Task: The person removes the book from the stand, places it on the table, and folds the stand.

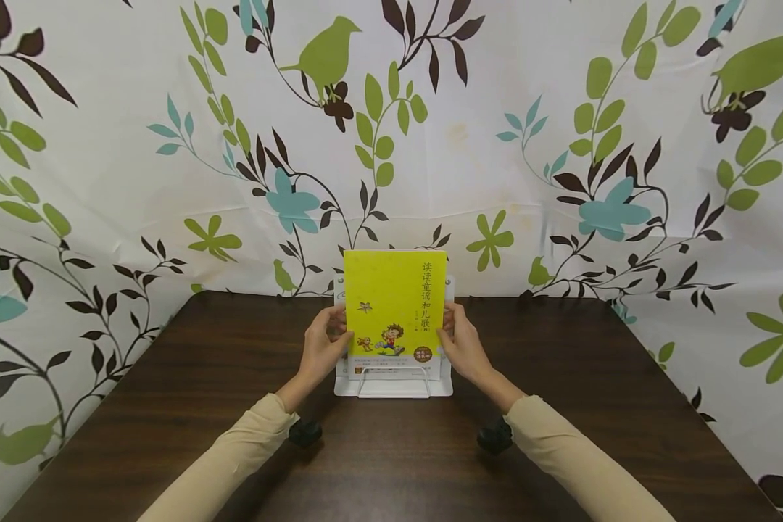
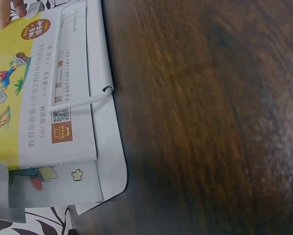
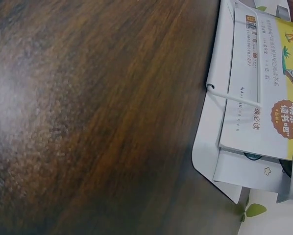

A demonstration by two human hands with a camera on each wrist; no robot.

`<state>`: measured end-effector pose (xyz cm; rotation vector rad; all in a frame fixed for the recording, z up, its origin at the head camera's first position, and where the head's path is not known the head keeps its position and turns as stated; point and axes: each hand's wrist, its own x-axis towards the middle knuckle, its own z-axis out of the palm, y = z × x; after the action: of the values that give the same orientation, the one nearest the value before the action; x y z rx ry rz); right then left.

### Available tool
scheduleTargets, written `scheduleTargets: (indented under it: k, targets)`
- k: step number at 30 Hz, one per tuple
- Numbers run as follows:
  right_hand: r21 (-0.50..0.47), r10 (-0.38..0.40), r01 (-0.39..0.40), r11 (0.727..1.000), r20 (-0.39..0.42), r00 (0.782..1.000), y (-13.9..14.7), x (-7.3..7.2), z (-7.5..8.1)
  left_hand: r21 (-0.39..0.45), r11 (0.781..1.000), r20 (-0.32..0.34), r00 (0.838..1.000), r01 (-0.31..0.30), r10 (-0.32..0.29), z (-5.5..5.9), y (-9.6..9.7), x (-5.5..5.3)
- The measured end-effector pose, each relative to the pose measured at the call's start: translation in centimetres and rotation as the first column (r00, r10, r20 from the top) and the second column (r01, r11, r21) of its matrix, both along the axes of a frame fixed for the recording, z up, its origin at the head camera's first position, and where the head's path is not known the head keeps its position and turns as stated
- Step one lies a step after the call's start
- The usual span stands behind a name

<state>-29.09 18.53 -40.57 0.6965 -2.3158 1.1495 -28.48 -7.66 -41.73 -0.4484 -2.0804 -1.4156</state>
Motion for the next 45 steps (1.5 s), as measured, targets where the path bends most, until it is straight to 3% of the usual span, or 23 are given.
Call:
scheduleTargets:
  k: [10,22,32,35,42,45]
  targets:
    - [0.001,0.007,-0.007,1.0,-0.032,0.999,0.0,-0.3,0.4,0.033,0.999,-0.014,1.0,0.026,-0.026,0.4,0.0,0.0]
    - [-0.01,0.005,-0.006,1.0,-0.06,0.998,-0.1,-0.3,2.2,0.061,0.998,-0.011,1.0,0.017,-0.017,1.8,-0.1,-0.5]
    - [0.002,0.013,-0.013,1.0,-0.093,0.996,-0.3,-0.4,3.8,0.087,0.996,-0.034,0.999,0.028,-0.025,3.4,-0.2,-0.5]
    - [0.011,0.018,-0.017,1.0,-0.112,0.994,-0.3,-0.5,4.1,0.101,0.994,-0.048,0.998,0.046,-0.041,4.7,0.0,0.5]
    - [0.0,0.013,-0.013,1.0,-0.129,0.992,-0.3,-0.5,4.9,0.087,0.996,-0.072,0.997,0.038,-0.032,5.2,-0.1,0.1]
    - [-0.005,0.011,-0.012,1.0,-0.132,0.991,-0.3,-0.6,5.1,0.096,0.994,-0.092,0.995,0.047,-0.038,6.6,0.1,1.1]
